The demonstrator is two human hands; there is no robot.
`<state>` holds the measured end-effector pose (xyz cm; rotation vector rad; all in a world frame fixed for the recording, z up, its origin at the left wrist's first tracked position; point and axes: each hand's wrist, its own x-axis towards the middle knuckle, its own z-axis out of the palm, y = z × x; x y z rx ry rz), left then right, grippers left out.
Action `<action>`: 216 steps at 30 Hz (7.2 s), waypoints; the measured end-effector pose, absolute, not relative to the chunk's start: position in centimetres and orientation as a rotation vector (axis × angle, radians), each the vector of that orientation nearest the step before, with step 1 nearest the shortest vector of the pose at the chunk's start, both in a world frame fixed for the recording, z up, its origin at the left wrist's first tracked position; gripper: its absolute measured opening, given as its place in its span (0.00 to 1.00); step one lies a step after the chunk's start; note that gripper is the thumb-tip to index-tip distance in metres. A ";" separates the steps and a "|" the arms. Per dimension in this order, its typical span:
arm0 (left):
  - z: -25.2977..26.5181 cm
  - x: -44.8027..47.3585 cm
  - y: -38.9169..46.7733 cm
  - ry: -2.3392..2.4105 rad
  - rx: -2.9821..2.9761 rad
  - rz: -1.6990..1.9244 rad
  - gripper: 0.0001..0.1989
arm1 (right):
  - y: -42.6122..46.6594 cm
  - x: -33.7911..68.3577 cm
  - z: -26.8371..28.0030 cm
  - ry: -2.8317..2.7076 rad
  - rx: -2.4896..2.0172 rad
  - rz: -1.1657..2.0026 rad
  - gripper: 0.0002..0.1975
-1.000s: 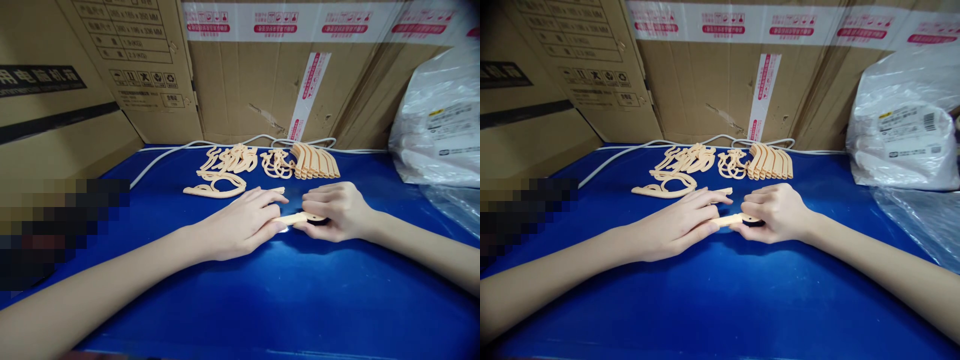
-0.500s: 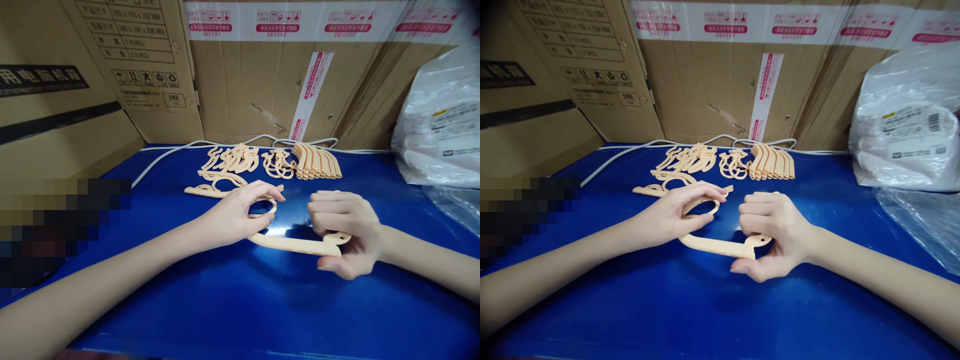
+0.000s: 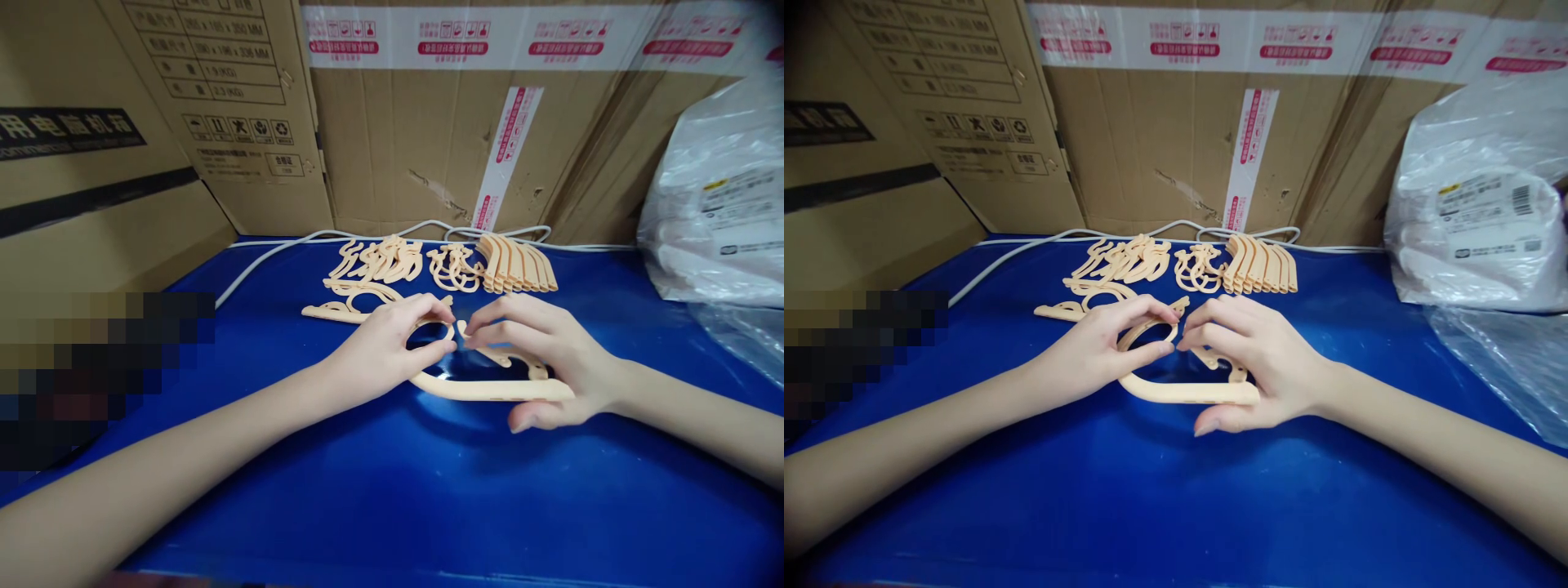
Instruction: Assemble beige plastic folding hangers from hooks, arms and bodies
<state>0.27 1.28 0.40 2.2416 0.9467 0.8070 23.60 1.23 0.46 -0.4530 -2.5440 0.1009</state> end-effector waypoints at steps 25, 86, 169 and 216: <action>-1.0 0.3 1.6 0.985 2.480 0.792 0.06 | 1.2 22.9 -0.1 -2.500 -0.698 0.581 0.04; 0.0 -0.8 1.7 0.887 2.792 0.644 0.16 | 1.8 23.2 -0.8 -2.330 -1.180 -0.189 0.12; 6.1 -9.8 8.1 1.562 2.517 -0.337 0.43 | 2.1 23.3 -0.8 -2.596 -0.918 0.058 0.09; 5.3 -9.9 8.6 1.527 2.607 -0.251 0.43 | 2.2 23.2 -0.9 -2.610 -0.912 0.048 0.07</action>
